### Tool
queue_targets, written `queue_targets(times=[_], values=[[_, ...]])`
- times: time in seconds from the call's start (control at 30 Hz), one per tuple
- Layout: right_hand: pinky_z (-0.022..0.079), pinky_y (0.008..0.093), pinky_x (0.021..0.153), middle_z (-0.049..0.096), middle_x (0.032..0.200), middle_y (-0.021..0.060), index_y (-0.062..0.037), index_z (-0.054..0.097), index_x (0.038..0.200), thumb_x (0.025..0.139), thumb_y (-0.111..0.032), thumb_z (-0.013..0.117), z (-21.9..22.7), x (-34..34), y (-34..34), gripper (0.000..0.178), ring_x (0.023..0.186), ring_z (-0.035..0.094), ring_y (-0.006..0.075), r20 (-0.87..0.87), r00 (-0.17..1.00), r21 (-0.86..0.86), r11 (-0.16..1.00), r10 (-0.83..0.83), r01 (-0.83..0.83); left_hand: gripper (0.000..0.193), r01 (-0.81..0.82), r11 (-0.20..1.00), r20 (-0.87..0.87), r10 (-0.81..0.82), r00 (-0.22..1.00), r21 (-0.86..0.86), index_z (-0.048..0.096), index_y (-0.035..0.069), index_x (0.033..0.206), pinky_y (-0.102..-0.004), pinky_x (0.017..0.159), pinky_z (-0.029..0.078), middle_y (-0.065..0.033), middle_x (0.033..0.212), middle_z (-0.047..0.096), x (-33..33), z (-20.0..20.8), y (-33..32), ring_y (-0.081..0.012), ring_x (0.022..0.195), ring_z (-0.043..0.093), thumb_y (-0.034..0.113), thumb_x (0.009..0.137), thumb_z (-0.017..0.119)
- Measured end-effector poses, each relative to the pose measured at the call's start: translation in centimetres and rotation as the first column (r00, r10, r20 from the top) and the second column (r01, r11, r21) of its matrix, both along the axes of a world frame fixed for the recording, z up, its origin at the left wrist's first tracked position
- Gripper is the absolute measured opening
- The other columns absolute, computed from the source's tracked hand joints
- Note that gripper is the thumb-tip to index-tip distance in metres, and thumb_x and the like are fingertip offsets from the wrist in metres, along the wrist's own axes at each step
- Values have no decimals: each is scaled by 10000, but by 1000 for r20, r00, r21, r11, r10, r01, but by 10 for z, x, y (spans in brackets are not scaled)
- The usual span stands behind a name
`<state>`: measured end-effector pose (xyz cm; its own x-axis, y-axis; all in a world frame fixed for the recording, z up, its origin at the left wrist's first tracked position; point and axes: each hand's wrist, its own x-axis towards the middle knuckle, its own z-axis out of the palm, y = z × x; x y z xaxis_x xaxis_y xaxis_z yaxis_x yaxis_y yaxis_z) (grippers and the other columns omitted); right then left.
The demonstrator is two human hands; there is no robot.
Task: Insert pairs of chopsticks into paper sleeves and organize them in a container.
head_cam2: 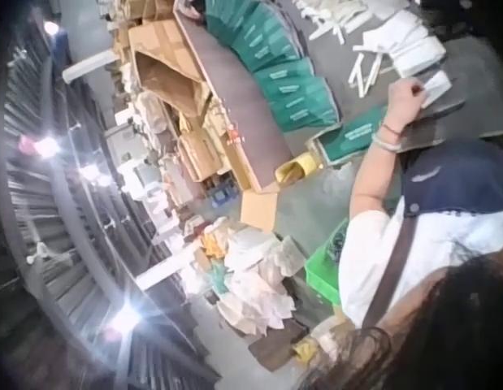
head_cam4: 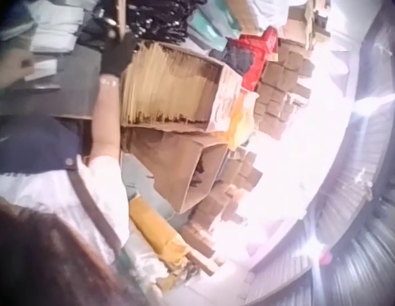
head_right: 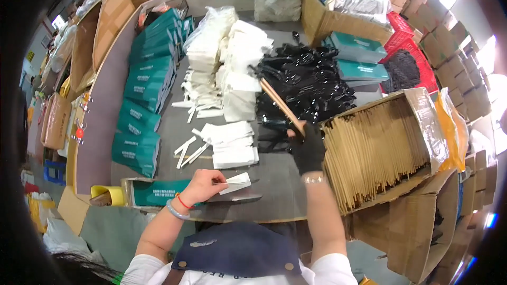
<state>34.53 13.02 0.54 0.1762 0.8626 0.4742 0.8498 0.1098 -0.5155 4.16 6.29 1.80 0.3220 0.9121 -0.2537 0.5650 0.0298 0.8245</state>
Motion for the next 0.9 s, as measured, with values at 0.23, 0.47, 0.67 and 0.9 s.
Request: queue_targets(times=[0.23,0.47,0.67,0.9], values=[[518,427,775,644,1026,144,-80,626,1087,777,-278,778,14,0,25,398,929,630,354,37,999,-140,990,-19,24,110,0,892,-127,65,990,453,692,123,714,-376,729,432,-14,812,586,-9,-25,-34,-249,800,537,141,687,798],[510,425,758,648,1017,132,-69,640,1046,759,-261,785,32,-5,28,374,903,634,338,104,990,-333,935,-92,122,197,22,791,-194,123,973,612,693,163,818,-366,684,382,15,817,584,-4,-28,-51,-214,794,533,155,655,805],[504,399,725,675,868,122,-54,655,976,713,-233,827,44,1,0,362,817,658,325,-76,996,-270,962,-53,31,186,50,778,-259,147,955,626,691,160,835,-365,700,378,20,820,583,-8,-31,-55,-208,791,530,174,681,794],[491,274,660,653,827,55,-5,659,1016,696,-115,849,45,15,-53,389,707,590,136,-125,990,-319,947,-71,28,69,262,779,-355,-54,933,570,671,154,781,-355,702,378,23,805,582,-15,-41,-53,-192,759,526,185,760,730]])
